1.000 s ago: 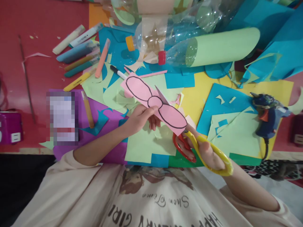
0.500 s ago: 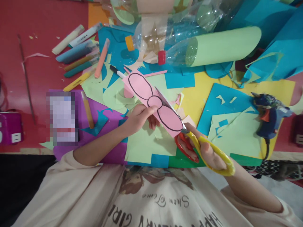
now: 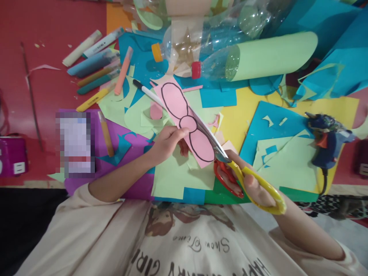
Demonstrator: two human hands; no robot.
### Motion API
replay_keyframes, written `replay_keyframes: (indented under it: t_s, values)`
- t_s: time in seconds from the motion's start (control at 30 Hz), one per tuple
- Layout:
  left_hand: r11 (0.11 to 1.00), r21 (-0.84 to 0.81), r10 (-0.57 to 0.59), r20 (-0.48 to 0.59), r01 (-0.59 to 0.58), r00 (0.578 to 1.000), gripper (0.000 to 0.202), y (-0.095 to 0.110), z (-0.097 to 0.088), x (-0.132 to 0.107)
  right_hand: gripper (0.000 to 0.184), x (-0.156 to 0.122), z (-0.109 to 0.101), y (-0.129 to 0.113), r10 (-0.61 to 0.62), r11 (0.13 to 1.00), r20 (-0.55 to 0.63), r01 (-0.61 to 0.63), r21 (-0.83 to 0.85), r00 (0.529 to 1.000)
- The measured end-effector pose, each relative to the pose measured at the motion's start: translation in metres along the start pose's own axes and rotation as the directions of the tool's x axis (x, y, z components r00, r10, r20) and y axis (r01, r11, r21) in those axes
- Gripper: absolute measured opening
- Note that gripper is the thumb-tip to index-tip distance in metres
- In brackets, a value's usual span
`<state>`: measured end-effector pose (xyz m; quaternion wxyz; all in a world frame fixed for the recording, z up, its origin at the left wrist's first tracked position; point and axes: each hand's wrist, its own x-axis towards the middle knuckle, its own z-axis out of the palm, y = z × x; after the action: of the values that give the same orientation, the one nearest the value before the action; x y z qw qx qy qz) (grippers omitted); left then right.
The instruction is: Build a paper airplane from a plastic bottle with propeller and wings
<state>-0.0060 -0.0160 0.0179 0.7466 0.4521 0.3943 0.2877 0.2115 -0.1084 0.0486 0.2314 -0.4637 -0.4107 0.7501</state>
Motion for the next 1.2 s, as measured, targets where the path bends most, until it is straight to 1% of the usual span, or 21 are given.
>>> replay_keyframes:
  t_s: [0.13,0.23,0.37,0.5,0.57,0.67,0.87,0.93,1.07,1.13,1.2]
  values:
    - [1.000,0.028,-0.007,-0.032,0.008,0.999,0.046,0.000,0.000,0.000,0.067,0.002,0.003,-0.008,-0.012,0.997,-0.018,0.013,0.074,1.000]
    - [1.000,0.023,0.009,-0.039,-0.008,0.999,0.045,0.000,0.000,-0.001,0.064,0.003,0.004,-0.011,-0.023,0.997,-0.021,0.024,0.067,1.000]
    - [0.999,0.033,0.026,-0.040,-0.025,0.999,0.045,-0.002,-0.001,-0.001,0.066,0.001,0.001,-0.008,-0.033,0.999,-0.014,0.033,0.035,0.999]
    - [0.999,0.011,0.051,-0.010,-0.051,0.999,0.042,-0.005,-0.003,0.000,0.060,-0.003,-0.003,-0.001,-0.052,0.998,0.009,0.052,0.033,0.999]
    - [0.998,0.009,0.067,-0.003,-0.067,0.998,0.042,-0.006,-0.004,0.000,0.060,-0.005,-0.004,0.001,-0.056,0.998,0.014,0.055,0.039,0.998]
    - [0.997,0.018,0.080,-0.012,-0.079,0.997,0.042,-0.008,-0.005,0.001,0.062,-0.005,-0.005,0.001,-0.062,0.997,0.008,0.062,0.040,0.998]
    - [0.996,0.033,0.082,-0.027,-0.081,0.996,0.040,-0.011,-0.005,0.001,0.062,-0.005,-0.005,0.000,-0.082,0.996,0.005,0.081,0.032,0.997]
    - [0.997,0.055,0.060,-0.049,-0.058,0.997,0.040,-0.010,-0.005,0.001,0.063,-0.006,-0.005,0.000,-0.065,0.997,0.001,0.065,0.029,0.998]
    - [0.992,0.128,0.039,-0.194,-0.014,0.980,0.044,-0.007,-0.005,0.002,0.071,-0.008,-0.006,-0.001,-0.014,1.000,0.003,0.014,0.020,1.000]
    - [0.990,0.142,0.039,-0.198,-0.011,0.979,0.044,-0.005,-0.005,0.003,0.072,-0.008,-0.007,-0.002,0.007,1.000,0.004,-0.007,0.027,1.000]
    - [0.990,0.143,0.032,-0.165,-0.009,0.986,0.043,-0.004,-0.004,0.002,0.072,-0.009,-0.006,-0.002,0.025,0.999,0.010,-0.026,0.035,1.000]
